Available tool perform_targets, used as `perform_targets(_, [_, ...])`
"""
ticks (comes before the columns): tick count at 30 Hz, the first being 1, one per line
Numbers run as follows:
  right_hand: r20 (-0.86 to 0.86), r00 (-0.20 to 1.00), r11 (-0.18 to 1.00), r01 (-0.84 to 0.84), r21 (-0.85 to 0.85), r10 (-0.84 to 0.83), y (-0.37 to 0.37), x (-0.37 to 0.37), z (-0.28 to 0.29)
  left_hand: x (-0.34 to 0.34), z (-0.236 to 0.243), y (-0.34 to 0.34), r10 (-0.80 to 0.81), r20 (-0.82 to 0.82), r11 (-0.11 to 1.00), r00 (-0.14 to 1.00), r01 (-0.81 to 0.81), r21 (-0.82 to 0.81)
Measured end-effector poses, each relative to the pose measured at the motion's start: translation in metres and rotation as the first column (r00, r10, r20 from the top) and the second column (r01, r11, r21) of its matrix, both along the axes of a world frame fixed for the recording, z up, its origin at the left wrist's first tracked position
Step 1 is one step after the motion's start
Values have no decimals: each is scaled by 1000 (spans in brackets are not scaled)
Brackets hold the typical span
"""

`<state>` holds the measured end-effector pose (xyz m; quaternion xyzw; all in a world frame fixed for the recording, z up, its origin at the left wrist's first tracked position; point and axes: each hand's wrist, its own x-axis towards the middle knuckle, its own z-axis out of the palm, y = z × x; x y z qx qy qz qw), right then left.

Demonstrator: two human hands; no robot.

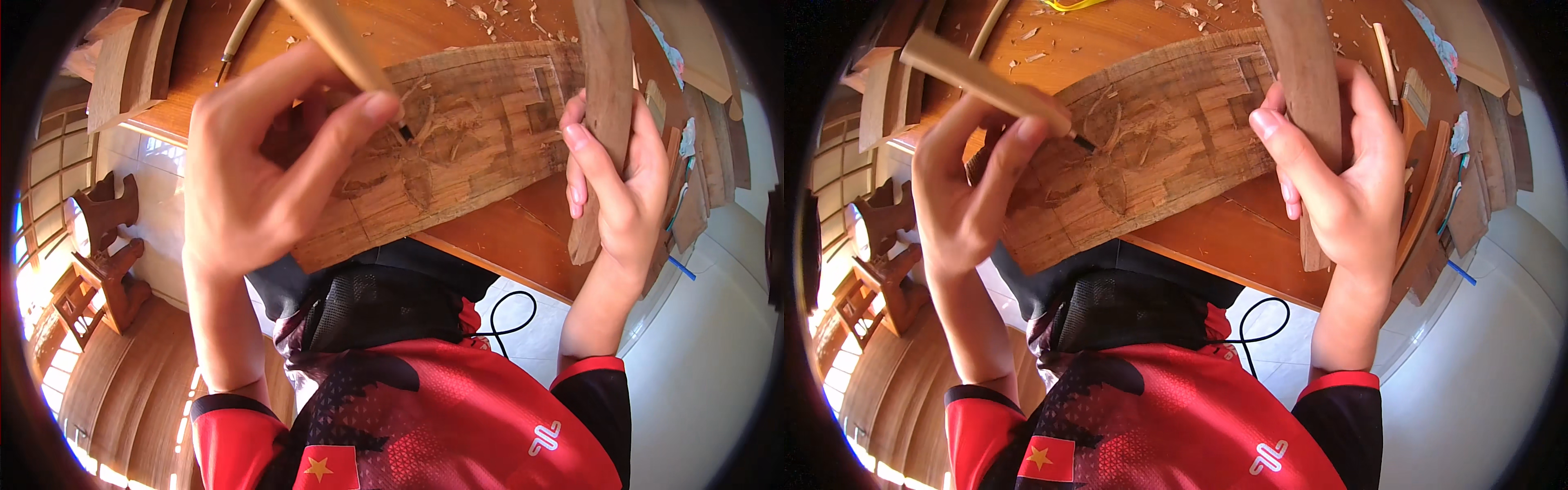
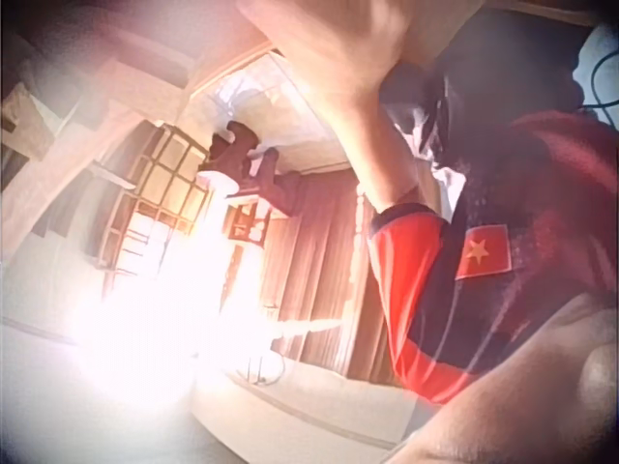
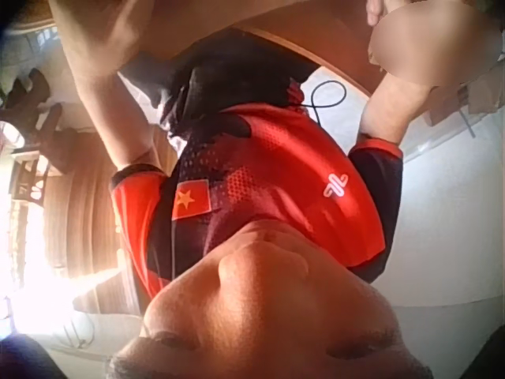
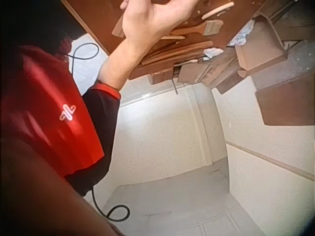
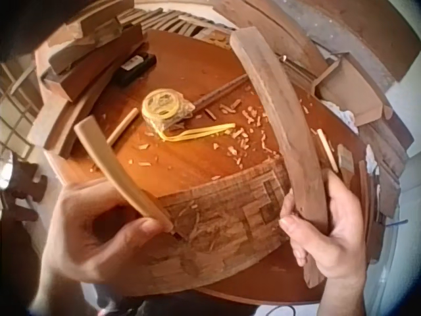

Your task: The person carves a floral design into a rectangular wooden block using a chisel and a wooden mallet. They repeatedly strike the chisel to remove wood shavings and refine the pattern, occasionally adjusting the block's position on the workbench.

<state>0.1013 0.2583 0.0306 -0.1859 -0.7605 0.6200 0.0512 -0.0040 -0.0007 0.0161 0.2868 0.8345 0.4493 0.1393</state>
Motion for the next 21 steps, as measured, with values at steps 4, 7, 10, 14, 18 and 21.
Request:
perform_targets(4, [3, 1000, 1000, -16, 7, 16, 0, 3, -1, 16, -6, -2, 33, -97, 999, 995, -34, -3])
perform_targets(7, [-8, 1000, 999, 13, 42, -13, -3, 5, -1, 20, -5, 1, 50, -157, 998, 986, -53, -16])
perform_targets(10, [45, 997, 986, -73, 148, 67, -2, 10, 4, 19, -4, 0, 26, -183, 999, 983, -30, -19])
perform_targets(14, [29, 998, 986, -61, 157, 57, -1, 14, 7, 16, -2, -2, -48, -246, 999, 968, 46, -15])
perform_targets(18, [4, 998, 989, -55, 138, 55, 0, 21, 6, 18, -2, 1, -51, -255, 998, 966, 56, 13])
perform_targets(21, [-2, 998, 987, -54, 149, 55, -1, 24, 5, 20, -6, 0, -54, -285, 999, 957, 51, -18])
